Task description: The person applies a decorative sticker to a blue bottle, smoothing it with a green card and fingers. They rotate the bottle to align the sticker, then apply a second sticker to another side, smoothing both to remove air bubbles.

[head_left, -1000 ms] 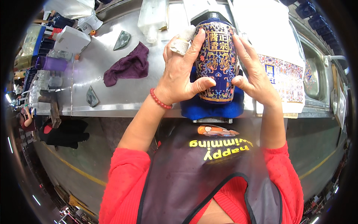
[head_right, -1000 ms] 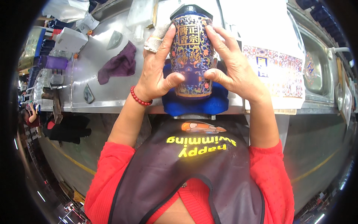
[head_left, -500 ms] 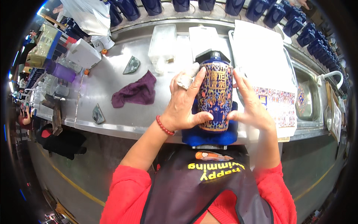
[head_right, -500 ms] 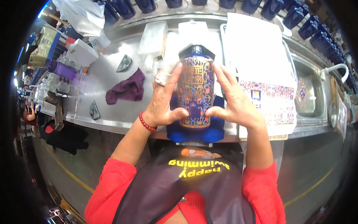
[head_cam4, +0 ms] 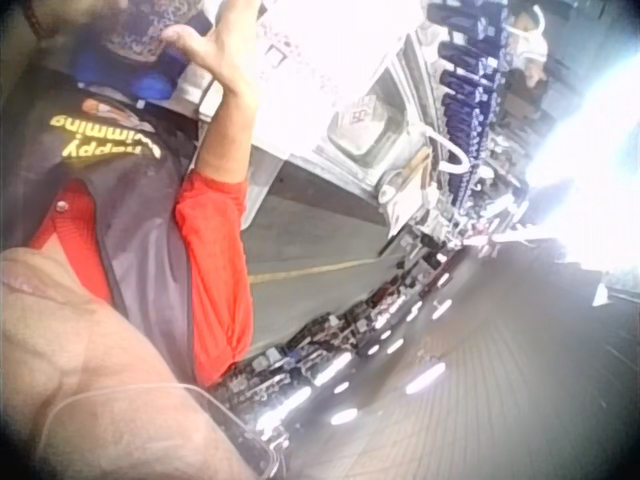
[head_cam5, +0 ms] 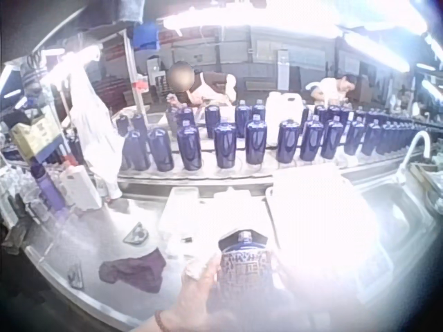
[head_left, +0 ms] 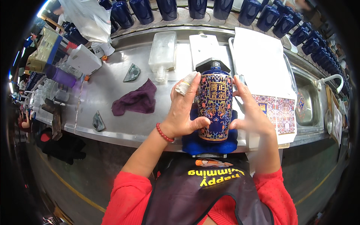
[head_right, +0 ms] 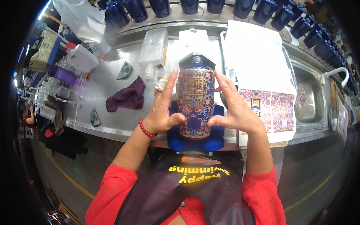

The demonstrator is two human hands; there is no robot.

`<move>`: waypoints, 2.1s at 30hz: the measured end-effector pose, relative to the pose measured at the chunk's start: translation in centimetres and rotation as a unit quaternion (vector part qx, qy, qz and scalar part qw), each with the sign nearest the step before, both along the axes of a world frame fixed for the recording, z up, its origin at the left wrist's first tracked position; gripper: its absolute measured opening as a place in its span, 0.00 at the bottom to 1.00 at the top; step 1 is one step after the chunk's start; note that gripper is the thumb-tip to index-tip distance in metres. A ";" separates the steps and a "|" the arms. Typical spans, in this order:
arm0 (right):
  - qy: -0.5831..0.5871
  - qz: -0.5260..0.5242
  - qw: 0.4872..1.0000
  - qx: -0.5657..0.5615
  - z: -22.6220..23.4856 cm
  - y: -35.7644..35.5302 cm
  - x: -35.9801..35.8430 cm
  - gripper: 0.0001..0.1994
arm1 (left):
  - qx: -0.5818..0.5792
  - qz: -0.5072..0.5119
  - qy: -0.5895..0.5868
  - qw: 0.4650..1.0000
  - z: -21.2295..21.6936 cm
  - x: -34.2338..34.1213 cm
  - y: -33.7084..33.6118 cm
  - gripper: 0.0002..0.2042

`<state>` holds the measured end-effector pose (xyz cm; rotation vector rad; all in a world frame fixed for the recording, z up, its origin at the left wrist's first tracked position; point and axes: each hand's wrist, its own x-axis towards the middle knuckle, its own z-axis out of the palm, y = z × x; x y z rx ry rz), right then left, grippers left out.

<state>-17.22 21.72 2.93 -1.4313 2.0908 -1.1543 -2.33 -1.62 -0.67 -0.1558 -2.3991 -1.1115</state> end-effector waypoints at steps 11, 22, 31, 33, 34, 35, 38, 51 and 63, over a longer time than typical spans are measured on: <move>-0.004 -0.003 1.000 0.017 -1.4 0.1 -0.3 0.70 | -0.043 -0.011 0.010 0.999 -0.5 -0.4 -0.1 0.58; 0.039 0.038 0.998 -0.021 -0.3 0.1 -0.2 0.70 | -0.076 -0.050 -0.012 0.996 -0.7 -0.1 -1.0 0.63; 0.021 0.003 1.000 0.003 -0.6 1.0 0.4 0.76 | -0.093 -0.042 0.005 0.995 -1.3 1.7 -1.0 0.67; 0.059 0.008 0.998 -0.005 -0.4 1.4 0.7 0.75 | -0.132 -0.025 -0.012 0.991 -1.2 3.7 -0.1 0.69; 0.067 0.007 0.998 0.001 -0.4 1.6 1.1 0.74 | -0.134 0.016 -0.027 0.991 -1.4 4.2 0.8 0.67; 0.078 0.015 0.997 -0.003 -0.3 1.8 1.5 0.73 | -0.136 0.053 -0.022 0.989 -1.4 4.6 1.6 0.65; 0.109 -0.019 0.994 0.001 -0.2 2.2 2.7 0.71 | -0.184 0.154 0.053 0.969 -0.7 5.5 2.1 0.59; 0.102 -0.051 0.993 0.036 -0.3 2.6 5.6 0.59 | -0.157 0.160 0.050 0.973 -1.0 5.3 4.3 0.55; 0.108 -0.068 0.991 -0.042 -1.2 1.7 5.9 0.50 | -0.099 0.088 0.027 0.991 -3.5 4.9 4.2 0.57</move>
